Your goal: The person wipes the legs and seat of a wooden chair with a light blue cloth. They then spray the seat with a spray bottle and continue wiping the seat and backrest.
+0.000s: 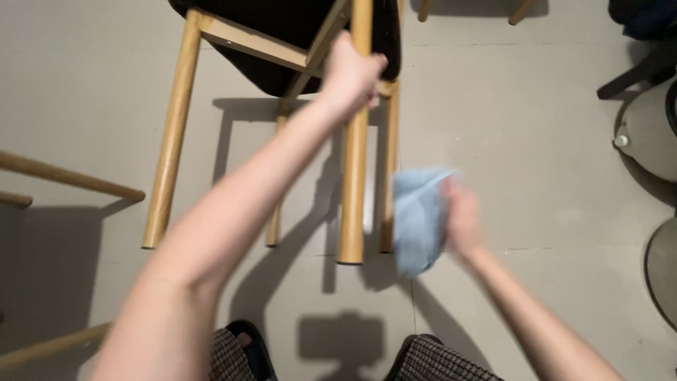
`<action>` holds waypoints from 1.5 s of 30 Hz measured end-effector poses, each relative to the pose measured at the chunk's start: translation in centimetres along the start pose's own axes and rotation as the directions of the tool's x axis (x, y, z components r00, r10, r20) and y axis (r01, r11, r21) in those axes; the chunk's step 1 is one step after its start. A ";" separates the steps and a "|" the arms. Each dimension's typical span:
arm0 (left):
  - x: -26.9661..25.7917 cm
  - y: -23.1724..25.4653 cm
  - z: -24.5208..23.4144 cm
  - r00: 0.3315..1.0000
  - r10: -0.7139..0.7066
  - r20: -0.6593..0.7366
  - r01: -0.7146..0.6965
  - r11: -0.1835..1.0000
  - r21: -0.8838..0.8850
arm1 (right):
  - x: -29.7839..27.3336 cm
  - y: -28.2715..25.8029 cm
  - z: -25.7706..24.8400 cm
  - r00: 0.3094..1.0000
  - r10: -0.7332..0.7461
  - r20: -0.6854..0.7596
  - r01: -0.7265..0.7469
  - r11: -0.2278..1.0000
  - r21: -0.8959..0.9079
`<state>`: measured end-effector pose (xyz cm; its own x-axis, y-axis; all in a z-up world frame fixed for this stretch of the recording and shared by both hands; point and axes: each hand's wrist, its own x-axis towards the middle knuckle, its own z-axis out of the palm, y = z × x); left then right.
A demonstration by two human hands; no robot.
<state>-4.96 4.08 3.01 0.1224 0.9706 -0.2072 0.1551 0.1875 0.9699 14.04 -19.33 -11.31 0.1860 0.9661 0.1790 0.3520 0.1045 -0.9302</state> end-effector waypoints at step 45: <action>-0.9 -10.4 -23.5 0.955 -0.112 0.275 0.248 0.810 -0.531 | 23.0 -15.1 5.7 0.995 -0.048 -0.086 0.053 0.997 0.058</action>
<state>-29.67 4.82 -3.88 0.3690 0.8644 -0.3416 -0.3647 0.4728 0.8022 7.82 2.63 4.99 0.2471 0.9362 0.2498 0.3072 0.1688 -0.9366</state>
